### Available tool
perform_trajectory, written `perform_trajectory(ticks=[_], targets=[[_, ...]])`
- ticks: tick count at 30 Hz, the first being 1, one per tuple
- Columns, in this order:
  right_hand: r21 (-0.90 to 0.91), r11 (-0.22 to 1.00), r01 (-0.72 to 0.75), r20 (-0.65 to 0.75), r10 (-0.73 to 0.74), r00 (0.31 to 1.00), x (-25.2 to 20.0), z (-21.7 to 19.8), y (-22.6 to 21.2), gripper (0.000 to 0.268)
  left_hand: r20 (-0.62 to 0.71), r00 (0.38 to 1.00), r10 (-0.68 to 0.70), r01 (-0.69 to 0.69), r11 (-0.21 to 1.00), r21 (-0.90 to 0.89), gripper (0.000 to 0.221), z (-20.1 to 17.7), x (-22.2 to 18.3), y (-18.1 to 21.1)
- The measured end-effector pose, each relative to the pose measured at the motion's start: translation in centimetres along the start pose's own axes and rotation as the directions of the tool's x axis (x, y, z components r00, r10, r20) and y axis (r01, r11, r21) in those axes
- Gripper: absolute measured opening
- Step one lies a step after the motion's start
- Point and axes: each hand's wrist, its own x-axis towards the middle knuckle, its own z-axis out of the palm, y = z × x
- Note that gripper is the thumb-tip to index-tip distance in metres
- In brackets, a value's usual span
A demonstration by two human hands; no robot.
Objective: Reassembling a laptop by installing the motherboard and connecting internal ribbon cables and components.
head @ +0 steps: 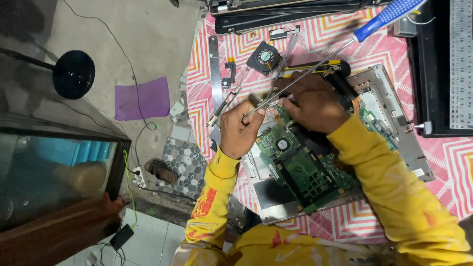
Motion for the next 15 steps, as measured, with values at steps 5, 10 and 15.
perform_trajectory(ticks=[5,10,15], targets=[[0.517,0.855,-0.039,-0.124,0.12,0.985,-6.4,-3.4,-4.9,0.04,0.014,0.995,0.099,-0.1,0.995,0.029,0.036,0.4,-2.7,2.6],[0.893,0.367,-0.26,-0.005,0.585,0.811,-14.8,-1.2,-8.5,0.034,0.253,0.959,0.132,-0.109,0.989,-0.101,0.023,3.3,-6.7,5.6],[0.945,0.302,-0.125,-0.158,0.756,0.635,-19.7,-0.1,-9.1,0.013,0.318,0.941,0.118,-0.108,0.993,-0.047,0.01,2.3,-4.9,3.9]])
